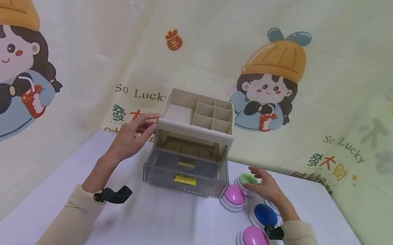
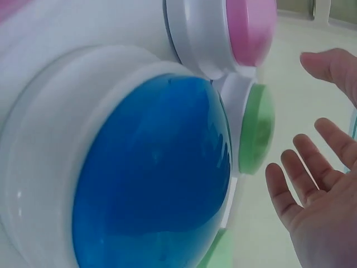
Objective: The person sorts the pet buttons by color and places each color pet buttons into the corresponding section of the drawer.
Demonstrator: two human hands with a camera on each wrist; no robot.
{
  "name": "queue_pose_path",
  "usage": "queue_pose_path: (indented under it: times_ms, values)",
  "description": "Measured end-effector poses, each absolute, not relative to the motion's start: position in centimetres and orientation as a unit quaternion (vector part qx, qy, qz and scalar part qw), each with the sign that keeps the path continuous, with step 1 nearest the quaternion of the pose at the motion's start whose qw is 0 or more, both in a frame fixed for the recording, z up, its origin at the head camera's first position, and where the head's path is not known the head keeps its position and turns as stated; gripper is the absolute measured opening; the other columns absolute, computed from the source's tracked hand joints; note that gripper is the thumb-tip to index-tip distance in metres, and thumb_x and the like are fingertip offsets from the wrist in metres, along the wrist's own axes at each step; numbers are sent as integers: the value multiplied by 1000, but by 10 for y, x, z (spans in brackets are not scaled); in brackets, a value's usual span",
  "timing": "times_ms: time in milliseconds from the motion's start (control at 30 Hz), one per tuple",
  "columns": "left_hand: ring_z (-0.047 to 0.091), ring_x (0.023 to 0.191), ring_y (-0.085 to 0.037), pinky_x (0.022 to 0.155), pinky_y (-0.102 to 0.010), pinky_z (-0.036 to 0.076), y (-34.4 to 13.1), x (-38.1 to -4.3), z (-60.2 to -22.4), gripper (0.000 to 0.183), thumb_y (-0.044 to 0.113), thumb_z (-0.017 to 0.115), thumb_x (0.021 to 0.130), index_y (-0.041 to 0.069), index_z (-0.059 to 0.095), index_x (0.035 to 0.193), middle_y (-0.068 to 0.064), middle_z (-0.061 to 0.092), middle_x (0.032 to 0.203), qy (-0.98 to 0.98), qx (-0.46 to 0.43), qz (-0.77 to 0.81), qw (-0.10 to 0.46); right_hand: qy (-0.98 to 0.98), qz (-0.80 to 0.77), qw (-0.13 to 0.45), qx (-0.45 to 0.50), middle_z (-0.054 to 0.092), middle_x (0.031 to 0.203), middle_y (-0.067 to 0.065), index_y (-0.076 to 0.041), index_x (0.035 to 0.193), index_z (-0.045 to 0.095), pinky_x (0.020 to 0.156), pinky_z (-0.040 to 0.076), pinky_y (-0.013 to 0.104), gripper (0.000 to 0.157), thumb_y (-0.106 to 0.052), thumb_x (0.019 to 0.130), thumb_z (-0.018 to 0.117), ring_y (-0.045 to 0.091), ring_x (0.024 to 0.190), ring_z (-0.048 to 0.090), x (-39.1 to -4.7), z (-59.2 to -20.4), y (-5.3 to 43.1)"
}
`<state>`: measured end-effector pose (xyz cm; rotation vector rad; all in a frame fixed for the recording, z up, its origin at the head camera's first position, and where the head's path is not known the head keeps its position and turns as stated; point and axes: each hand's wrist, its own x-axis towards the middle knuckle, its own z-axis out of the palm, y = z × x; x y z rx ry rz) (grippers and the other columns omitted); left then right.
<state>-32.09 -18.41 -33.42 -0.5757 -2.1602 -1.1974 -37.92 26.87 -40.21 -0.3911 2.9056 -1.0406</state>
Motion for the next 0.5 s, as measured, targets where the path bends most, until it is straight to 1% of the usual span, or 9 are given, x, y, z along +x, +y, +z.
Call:
queue_pose_path:
  times_ms: [167,500]
  values:
    - [71,99,-28,86,-46,56,-184,-321,-334,38,20,61,104,18,60,141,-14,73,118,-814,-215,-451,298,931,-340,29,-131,46,149,30,0,150,43,107,40,66,75,-20,87,81,49,136,42,-385,-404,271]
    - [72,98,-28,85,-44,56,-184,-323,-335,38,21,61,104,19,60,142,-13,73,117,-814,-213,-453,296,933,-337,62,-109,42,148,32,1,151,41,110,38,65,77,-14,86,80,50,136,39,-393,-409,273]
